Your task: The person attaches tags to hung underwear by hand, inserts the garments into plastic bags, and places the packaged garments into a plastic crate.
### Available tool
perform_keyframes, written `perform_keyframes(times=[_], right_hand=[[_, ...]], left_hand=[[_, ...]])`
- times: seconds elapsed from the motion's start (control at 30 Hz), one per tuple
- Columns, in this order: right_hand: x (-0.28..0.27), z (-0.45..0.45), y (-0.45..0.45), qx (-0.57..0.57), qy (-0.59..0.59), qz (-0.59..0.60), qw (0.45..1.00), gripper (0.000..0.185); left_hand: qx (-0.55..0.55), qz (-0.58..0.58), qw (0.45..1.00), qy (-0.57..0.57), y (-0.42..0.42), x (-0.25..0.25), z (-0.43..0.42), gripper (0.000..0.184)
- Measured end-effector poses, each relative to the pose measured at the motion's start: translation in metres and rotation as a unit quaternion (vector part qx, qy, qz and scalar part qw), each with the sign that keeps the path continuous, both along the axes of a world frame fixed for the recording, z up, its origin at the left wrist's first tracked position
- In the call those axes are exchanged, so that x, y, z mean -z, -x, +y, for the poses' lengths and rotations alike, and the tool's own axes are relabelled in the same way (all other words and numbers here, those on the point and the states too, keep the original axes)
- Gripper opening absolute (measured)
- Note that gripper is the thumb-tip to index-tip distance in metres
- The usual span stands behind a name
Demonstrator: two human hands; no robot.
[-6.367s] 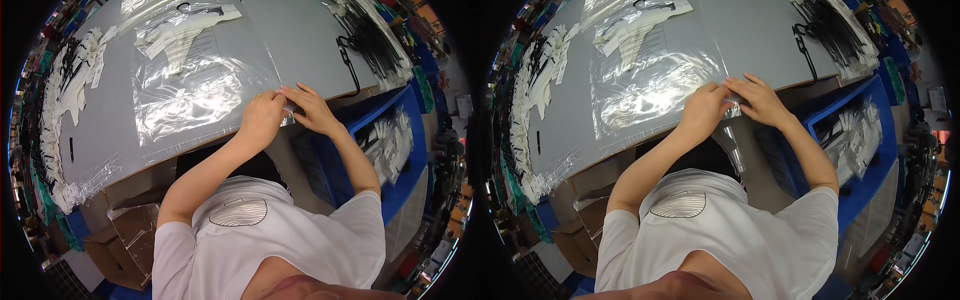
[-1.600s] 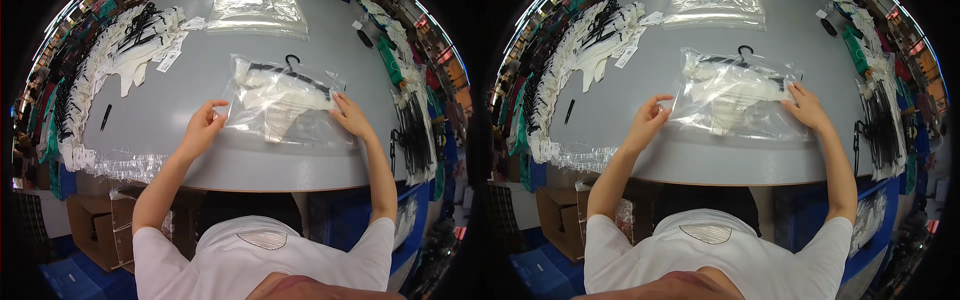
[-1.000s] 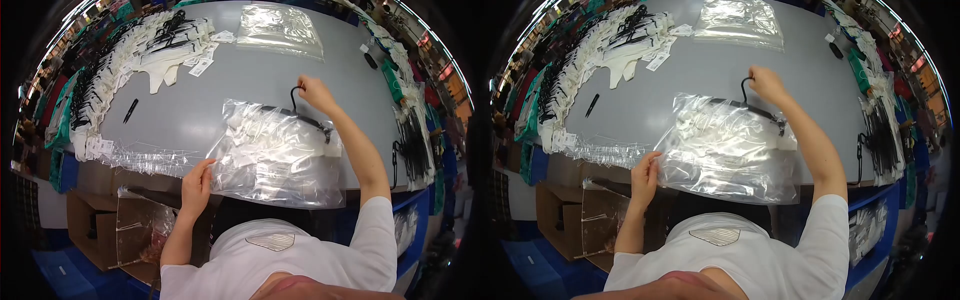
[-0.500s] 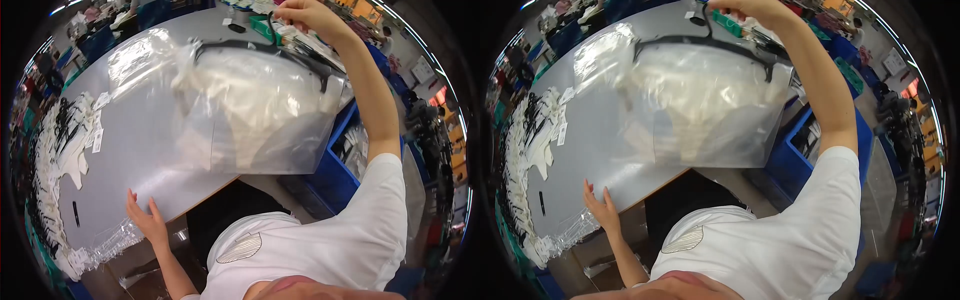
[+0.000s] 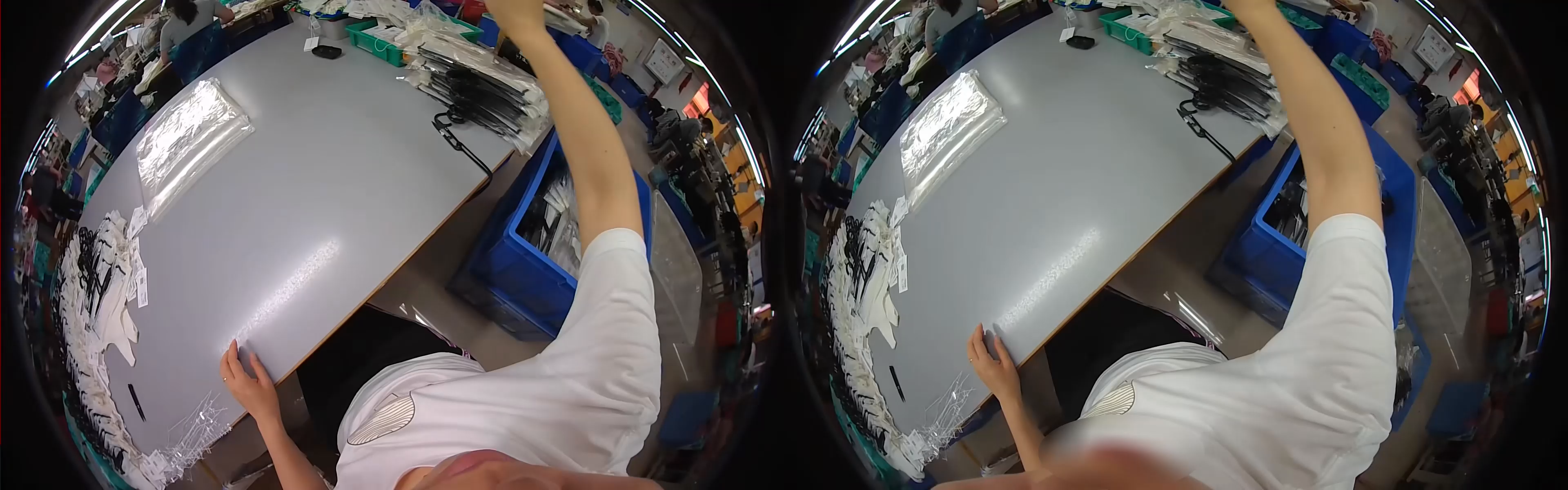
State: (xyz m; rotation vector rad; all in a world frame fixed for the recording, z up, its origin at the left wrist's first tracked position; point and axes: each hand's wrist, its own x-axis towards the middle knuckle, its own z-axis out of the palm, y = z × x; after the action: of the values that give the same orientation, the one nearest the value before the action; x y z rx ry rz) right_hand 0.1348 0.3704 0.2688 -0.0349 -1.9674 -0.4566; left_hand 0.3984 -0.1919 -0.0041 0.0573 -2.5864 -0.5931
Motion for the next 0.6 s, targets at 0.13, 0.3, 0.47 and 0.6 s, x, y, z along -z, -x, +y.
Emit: perform_keyframes(times=[0.13,0.3,0.47,0.6], right_hand=[[0.108,-0.025,0.064,0.002,0.007,-0.092,0.996,0.02],[0.172,-0.031,0.086,0.043,0.132,-0.266,0.954,0.03],[0.185,-0.055,0.099,0.111,0.152,-0.31,0.932,0.031],[0.186,-0.066,0.108,0.127,0.19,-0.314,0.921,0.022]], left_hand=[[-0.003,-0.004,1.0,-0.002,0.002,0.0,0.0,0.036],[-0.021,-0.034,0.999,0.004,0.001,0.002,0.0,0.034],[-0.014,-0.048,0.998,0.046,-0.001,0.011,-0.003,0.031],[-0.009,-0.039,0.996,0.074,-0.003,0.013,-0.009,0.029]])
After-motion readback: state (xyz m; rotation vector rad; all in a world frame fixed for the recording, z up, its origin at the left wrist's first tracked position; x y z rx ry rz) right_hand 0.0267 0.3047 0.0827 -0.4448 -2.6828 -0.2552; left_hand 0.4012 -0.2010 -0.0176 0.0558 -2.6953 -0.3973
